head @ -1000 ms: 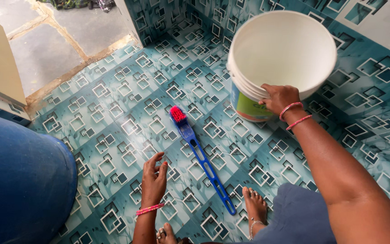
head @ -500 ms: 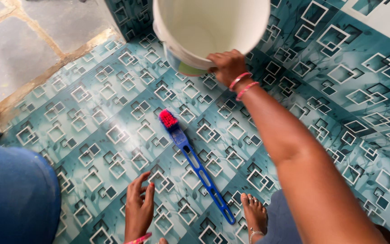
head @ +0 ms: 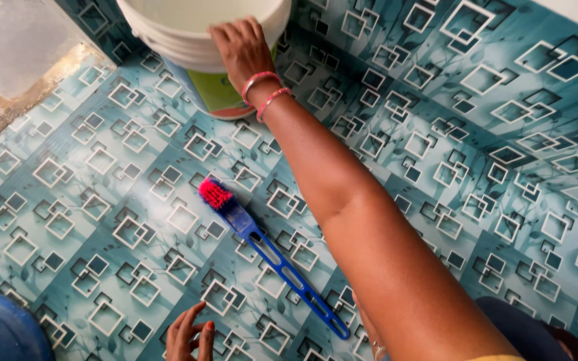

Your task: The person scrubs a patterned tiled floor using a long-handled brush with red bristles. They move the brush back and forth across the floor surface, working around a large blue barrel and a white bucket.

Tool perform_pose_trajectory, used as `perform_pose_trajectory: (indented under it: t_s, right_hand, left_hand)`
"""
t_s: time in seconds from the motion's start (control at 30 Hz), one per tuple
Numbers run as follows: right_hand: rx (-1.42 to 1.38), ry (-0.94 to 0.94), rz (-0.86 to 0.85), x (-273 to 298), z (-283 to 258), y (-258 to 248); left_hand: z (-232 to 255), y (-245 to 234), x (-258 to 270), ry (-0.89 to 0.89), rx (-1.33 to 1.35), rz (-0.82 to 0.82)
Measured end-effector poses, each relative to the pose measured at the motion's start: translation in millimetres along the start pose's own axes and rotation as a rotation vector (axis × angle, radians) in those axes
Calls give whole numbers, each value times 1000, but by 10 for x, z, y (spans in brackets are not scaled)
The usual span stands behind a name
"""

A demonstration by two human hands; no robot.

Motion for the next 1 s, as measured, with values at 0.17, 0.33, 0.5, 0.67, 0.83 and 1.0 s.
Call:
perform_pose_trajectory:
  t_s: [0.17,0.33,0.5,0.67,0.83,1.0]
  right_hand:
    - [-177,240,49,598,-350,-41]
    - [-499,522,-334,2755,-893,-506]
    - [-257,515,-1216,4657,-1143,-1230]
    - [-162,322,-1252,5197,-1285,-1357]
    - [-312,455,-1071,5054,-1341,-1303]
    - [-751,976,-1309,4647,-1208,-1435]
  left_hand:
    - [586,24,174,93,-2,-11]
    - [1344,18,339,62,-3,-79]
    - [1750,69,500,-46,43,-88]
    - [1777,130,577,81,9,-102]
    - [1711,114,599,79,-7,-94]
    - [1689,161,608,145,10,-101]
Point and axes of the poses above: each hand's wrist, its own x-axis away from the middle knuckle, its own y-axis out of the palm, z = x × y, the point moved 2 cm from there along -x, towards the middle knuckle, and after that the axes turned 11 degrees about x, right-handed, at the moved point
